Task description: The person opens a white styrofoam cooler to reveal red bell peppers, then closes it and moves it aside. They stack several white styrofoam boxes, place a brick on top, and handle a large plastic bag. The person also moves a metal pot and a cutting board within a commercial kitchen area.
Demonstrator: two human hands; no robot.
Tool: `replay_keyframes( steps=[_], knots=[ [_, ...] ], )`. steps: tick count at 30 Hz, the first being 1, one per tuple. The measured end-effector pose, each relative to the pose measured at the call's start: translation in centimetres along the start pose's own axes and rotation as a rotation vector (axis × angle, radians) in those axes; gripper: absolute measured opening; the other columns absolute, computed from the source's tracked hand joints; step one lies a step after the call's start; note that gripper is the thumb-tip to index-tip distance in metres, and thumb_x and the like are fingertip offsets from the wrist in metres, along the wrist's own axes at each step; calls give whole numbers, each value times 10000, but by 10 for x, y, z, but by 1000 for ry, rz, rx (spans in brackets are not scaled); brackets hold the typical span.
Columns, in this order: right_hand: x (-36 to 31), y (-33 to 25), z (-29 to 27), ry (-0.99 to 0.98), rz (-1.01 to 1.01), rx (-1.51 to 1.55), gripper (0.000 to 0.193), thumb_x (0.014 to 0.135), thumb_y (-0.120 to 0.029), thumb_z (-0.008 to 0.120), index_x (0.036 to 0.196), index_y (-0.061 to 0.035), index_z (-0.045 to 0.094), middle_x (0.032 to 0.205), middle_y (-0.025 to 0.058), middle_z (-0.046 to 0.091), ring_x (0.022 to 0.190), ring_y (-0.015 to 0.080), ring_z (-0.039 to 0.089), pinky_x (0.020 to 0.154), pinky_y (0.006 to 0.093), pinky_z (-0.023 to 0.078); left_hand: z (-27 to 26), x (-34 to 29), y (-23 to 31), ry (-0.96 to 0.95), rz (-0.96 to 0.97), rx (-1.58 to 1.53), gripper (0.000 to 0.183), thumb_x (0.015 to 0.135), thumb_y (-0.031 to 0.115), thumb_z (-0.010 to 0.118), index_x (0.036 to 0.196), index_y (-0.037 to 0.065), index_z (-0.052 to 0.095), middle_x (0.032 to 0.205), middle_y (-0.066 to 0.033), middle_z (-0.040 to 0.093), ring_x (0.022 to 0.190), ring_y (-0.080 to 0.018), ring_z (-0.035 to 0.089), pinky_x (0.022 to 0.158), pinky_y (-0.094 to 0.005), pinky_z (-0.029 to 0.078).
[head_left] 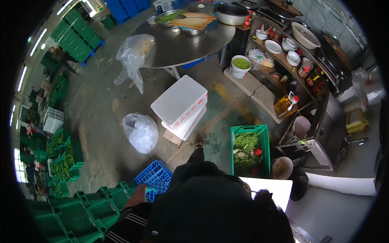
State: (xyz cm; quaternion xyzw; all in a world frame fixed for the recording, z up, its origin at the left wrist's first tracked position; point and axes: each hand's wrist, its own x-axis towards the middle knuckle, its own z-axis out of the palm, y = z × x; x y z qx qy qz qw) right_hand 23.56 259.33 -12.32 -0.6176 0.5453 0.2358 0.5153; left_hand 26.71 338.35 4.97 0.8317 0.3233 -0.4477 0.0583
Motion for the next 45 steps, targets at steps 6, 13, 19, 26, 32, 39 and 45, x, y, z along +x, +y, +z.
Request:
replay_keyframes(
  steps=[6,13,19,26,32,39,45],
  knots=[
    [-61,-109,88,112,-18,-218,114,845,-126,588,803,-49,661,708,93,642,621,233,632,537,369,496,-226,128,211,110,425,245,625,762,575,628,1093,48,689,1208,-188,625,1107,-335,608,966,-407,462],
    [-59,-286,148,168,-42,-185,122,853,-131,584,813,-48,663,715,94,644,620,232,633,535,368,495,-454,147,540,169,964,37,513,854,462,601,1147,45,661,1212,-182,628,1123,-332,588,953,-408,451],
    [16,-442,150,177,-66,-108,129,860,-136,581,821,-46,665,722,94,647,619,231,633,532,367,493,-577,110,766,-88,1009,-450,512,866,413,642,1205,29,635,1179,-131,654,1053,-234,604,965,-365,438],
    [43,-576,126,177,-21,100,138,868,-142,577,831,-45,667,729,95,649,618,230,634,529,366,492,-720,141,966,-402,883,-1109,331,875,412,670,980,98,679,855,-10,652,685,-100,547,647,-263,470],
    [16,-629,138,274,79,272,145,875,-147,574,839,-44,669,735,96,652,618,229,634,527,365,491,-834,276,1113,-529,599,-1493,476,833,584,655,697,139,556,515,-12,447,421,-146,429,375,-296,326],
    [-58,-647,196,365,234,373,154,882,-153,570,848,-42,670,742,97,654,617,228,635,524,364,489,-880,417,1176,-526,510,-1624,469,922,507,556,964,54,669,896,-98,688,780,-245,623,733,-358,551],
    [-113,-650,201,488,290,725,161,889,-158,567,857,-41,672,749,98,657,616,227,635,522,363,488,-868,415,1176,-476,556,-1633,320,912,338,565,989,37,640,889,-106,664,796,-271,616,753,-349,548]
  ],
)
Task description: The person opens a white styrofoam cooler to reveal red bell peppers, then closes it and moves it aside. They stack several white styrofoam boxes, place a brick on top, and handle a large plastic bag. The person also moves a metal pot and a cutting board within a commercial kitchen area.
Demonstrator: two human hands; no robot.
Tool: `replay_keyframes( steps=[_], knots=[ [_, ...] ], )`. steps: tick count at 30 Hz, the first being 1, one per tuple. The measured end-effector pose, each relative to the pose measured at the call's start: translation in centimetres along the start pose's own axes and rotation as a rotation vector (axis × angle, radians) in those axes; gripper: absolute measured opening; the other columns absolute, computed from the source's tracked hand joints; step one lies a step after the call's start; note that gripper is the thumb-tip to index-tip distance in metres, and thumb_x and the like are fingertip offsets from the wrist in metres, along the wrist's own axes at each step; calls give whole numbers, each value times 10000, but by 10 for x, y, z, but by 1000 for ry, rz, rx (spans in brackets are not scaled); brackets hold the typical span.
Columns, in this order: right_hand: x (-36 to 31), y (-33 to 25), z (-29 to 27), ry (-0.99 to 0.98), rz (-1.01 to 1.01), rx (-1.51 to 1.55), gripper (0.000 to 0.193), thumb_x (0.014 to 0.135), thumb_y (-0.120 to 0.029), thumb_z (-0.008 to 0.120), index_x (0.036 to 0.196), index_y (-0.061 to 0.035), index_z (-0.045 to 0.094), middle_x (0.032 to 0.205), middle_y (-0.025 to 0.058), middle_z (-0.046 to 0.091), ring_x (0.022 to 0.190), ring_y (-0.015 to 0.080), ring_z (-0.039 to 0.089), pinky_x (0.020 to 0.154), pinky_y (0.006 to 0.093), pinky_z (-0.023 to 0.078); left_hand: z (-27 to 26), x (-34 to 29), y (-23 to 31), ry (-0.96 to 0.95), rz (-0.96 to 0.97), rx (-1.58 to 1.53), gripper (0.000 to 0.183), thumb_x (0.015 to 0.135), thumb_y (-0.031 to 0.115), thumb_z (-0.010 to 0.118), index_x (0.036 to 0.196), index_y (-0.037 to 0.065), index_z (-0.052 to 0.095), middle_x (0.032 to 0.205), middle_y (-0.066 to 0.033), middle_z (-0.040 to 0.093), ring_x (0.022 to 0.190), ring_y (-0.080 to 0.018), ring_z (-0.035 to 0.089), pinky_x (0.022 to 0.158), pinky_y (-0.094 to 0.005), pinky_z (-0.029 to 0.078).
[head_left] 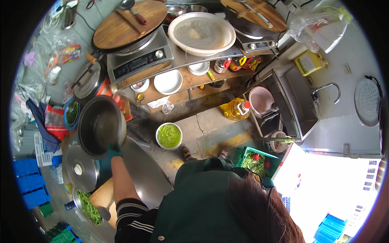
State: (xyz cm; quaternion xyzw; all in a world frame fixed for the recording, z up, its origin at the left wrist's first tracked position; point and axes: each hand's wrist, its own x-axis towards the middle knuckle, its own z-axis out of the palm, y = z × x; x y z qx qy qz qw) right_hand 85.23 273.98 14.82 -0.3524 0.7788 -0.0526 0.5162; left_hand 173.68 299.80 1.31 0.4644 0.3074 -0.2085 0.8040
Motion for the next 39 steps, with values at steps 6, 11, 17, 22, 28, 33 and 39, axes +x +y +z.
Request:
replay_keyframes(
  steps=[6,11,17,22,28,33,39],
  knots=[
    [22,-22,-25,-291,-274,-983,211,910,-206,521,872,-99,699,826,83,700,671,198,672,554,358,505,-13,-137,-59,-46,45,13,257,906,217,572,1083,36,611,1046,-133,653,940,-290,612,850,-399,508],
    [88,-21,-52,-244,-582,-1545,215,874,-215,514,844,-122,706,861,97,706,729,250,683,631,398,517,-16,-277,-119,-159,-43,148,263,893,216,600,1078,31,630,1102,-124,650,975,-274,601,922,-368,469],
    [216,-102,-144,366,-494,-857,256,894,-271,513,891,-95,699,868,90,716,780,273,691,678,404,533,65,-374,-187,-206,-239,425,364,870,189,610,1196,27,608,1187,-105,631,1070,-241,582,967,-371,435],
    [304,-217,-256,233,-631,349,276,910,-303,585,1002,-68,695,841,81,713,756,204,684,668,328,526,180,-458,-272,-502,-182,620,277,857,183,619,1109,71,636,1088,-67,648,1005,-218,599,902,-341,456],
    [388,-346,-385,338,-733,378,246,919,-216,624,1098,-50,657,979,70,696,792,146,648,680,293,514,352,-561,-385,-923,180,1080,223,856,114,624,1068,48,637,1042,-66,659,959,-207,629,848,-341,499],
    [390,-345,-435,18,-675,934,309,937,-249,609,1204,-93,616,1062,37,676,839,159,623,712,288,500,513,-663,-482,-942,-205,1202,276,809,94,694,1071,29,637,980,-73,666,879,-202,653,769,-347,547],
    [352,-352,-519,121,-681,733,474,959,-408,507,1364,-161,516,1261,49,604,1026,188,586,877,334,446,609,-737,-604,-1244,-350,1627,241,811,166,717,998,20,676,928,-79,693,811,-187,672,738,-339,574]
  ],
)
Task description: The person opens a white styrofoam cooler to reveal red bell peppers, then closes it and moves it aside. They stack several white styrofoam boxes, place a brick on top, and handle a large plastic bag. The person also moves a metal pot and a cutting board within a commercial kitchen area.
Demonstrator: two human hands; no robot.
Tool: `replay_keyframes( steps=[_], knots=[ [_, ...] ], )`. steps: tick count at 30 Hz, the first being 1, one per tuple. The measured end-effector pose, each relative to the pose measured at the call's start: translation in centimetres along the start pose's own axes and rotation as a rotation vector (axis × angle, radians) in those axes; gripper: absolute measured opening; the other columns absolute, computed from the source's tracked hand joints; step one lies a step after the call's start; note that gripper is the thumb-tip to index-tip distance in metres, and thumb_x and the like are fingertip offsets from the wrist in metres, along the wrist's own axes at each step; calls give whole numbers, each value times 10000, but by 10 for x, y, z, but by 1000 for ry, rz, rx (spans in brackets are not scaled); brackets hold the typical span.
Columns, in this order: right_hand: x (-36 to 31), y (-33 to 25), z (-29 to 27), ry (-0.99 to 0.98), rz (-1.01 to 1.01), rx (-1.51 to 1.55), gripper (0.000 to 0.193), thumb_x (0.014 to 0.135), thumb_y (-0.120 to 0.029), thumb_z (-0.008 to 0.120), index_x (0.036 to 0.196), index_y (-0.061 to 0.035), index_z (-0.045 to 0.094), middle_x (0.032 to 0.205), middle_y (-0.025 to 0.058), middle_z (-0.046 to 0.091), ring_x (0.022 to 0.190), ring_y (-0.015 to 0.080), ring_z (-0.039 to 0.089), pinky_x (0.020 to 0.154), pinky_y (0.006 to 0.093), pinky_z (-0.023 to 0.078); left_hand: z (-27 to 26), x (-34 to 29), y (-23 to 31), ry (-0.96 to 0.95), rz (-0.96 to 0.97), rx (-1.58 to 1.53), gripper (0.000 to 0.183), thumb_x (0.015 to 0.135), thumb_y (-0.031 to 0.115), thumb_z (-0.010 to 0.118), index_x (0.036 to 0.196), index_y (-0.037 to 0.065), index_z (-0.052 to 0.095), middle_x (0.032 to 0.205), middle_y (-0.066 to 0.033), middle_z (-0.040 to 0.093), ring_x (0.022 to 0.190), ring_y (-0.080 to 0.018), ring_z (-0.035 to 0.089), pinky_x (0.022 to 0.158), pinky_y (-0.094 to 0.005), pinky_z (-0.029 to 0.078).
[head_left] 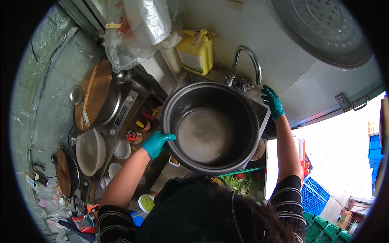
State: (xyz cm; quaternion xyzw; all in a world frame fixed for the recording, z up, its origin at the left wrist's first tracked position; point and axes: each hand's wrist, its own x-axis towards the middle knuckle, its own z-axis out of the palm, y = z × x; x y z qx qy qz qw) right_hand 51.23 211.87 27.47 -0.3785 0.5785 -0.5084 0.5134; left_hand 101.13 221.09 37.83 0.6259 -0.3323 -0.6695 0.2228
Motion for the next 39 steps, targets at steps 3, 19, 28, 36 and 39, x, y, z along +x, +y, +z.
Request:
replay_keyframes(
  steps=[3,19,28,36,39],
  knots=[
    [5,-36,3,-9,-181,-12,510,956,-388,494,1405,-148,479,1353,60,553,1149,202,534,980,361,388,38,42,6,-94,-73,53,174,832,161,695,935,20,700,847,-82,695,720,-186,672,673,-306,581],
    [51,-47,115,-245,-191,-340,290,912,-79,537,1169,1,646,1052,121,692,906,145,636,831,268,503,88,87,-41,-119,-191,-96,168,845,170,691,942,33,696,884,-77,696,742,-180,676,706,-306,580],
    [136,37,140,-691,-665,-1570,251,877,-110,525,1084,-90,665,992,160,692,874,316,663,798,413,518,79,73,-30,-92,-239,-103,212,837,155,703,1022,67,648,899,-56,688,750,-171,678,628,-288,571],
    [63,15,34,-48,-296,-560,376,931,-185,589,1298,-106,585,1212,96,650,1071,196,619,929,329,484,72,76,-44,-58,-225,-113,253,833,165,715,1046,44,653,951,-72,682,832,-194,674,760,-322,574],
    [-17,34,-14,145,-247,-659,440,937,-204,599,1356,-95,526,1308,91,592,1162,169,565,993,308,440,71,76,-53,-105,-187,-175,240,824,152,722,1030,49,654,942,-61,678,838,-185,668,739,-317,575]
  ],
)
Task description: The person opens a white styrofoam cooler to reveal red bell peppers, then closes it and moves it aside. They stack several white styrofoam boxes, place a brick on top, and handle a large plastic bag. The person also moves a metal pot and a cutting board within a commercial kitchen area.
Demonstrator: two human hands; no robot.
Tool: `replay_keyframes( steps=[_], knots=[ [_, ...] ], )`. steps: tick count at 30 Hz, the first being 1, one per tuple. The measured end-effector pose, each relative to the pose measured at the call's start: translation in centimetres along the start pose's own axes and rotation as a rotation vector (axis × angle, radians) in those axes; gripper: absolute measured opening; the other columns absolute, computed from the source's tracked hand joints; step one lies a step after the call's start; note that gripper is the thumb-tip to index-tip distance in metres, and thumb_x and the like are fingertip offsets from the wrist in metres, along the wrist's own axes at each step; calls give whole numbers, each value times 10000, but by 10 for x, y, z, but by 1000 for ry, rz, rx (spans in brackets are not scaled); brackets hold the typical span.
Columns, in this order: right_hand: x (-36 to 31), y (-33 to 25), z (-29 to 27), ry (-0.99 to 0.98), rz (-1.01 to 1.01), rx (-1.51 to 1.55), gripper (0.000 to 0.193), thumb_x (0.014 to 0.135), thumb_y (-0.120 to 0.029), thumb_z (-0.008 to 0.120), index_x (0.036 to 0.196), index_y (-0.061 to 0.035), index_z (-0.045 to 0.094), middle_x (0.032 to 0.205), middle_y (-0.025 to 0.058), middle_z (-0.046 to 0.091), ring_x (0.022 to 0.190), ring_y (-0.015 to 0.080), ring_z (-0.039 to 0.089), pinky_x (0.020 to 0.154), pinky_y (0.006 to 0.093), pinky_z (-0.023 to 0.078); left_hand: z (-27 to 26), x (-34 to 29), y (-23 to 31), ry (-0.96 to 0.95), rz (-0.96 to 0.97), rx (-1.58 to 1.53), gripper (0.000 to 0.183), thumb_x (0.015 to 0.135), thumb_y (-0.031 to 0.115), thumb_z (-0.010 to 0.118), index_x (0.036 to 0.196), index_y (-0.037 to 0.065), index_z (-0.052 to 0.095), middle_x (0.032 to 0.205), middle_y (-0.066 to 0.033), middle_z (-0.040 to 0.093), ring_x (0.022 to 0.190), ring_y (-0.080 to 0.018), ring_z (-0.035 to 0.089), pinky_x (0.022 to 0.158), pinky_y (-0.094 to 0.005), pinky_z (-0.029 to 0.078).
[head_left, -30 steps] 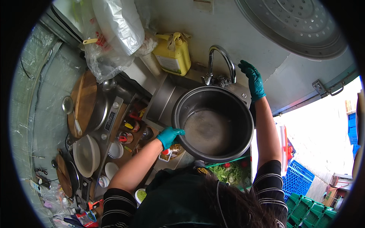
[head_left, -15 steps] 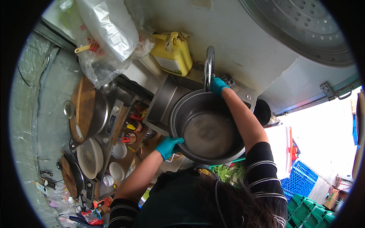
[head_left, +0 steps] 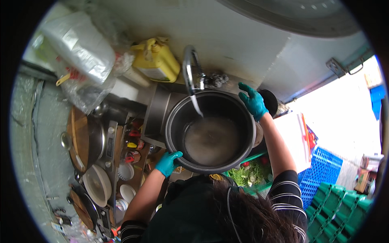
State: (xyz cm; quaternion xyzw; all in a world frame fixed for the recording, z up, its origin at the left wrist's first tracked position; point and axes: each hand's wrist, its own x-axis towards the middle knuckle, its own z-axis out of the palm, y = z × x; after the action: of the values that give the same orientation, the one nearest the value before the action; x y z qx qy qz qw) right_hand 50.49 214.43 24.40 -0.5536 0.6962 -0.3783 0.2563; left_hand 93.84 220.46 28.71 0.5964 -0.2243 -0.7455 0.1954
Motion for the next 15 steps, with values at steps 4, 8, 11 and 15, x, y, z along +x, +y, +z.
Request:
replay_keyframes(
  steps=[4,8,11,15],
  knots=[
    [-124,32,-10,317,196,675,455,927,-241,637,1316,-27,538,1292,132,581,1111,192,583,964,322,456,-2,13,-8,43,59,69,204,836,105,683,1026,36,654,963,-67,674,847,-185,660,716,-326,565],
    [-230,46,19,332,507,607,414,933,-263,627,1280,-44,578,1238,100,622,1116,177,580,960,322,451,-4,35,-8,-98,166,42,244,839,87,679,1074,37,632,1037,-66,656,918,-207,653,764,-357,571],
    [-288,44,45,306,598,490,470,911,-389,615,1268,-84,596,1212,163,633,1122,278,604,947,377,455,-7,50,-5,-83,168,56,262,823,81,702,1075,48,638,1008,-57,668,901,-200,657,771,-345,564],
    [-350,28,58,287,699,369,428,912,-402,587,1209,-98,632,1164,177,647,1086,325,620,914,404,480,-8,68,-5,-96,167,60,252,809,70,717,1051,65,643,1041,-47,662,930,-199,643,804,-339,545]
  ],
)
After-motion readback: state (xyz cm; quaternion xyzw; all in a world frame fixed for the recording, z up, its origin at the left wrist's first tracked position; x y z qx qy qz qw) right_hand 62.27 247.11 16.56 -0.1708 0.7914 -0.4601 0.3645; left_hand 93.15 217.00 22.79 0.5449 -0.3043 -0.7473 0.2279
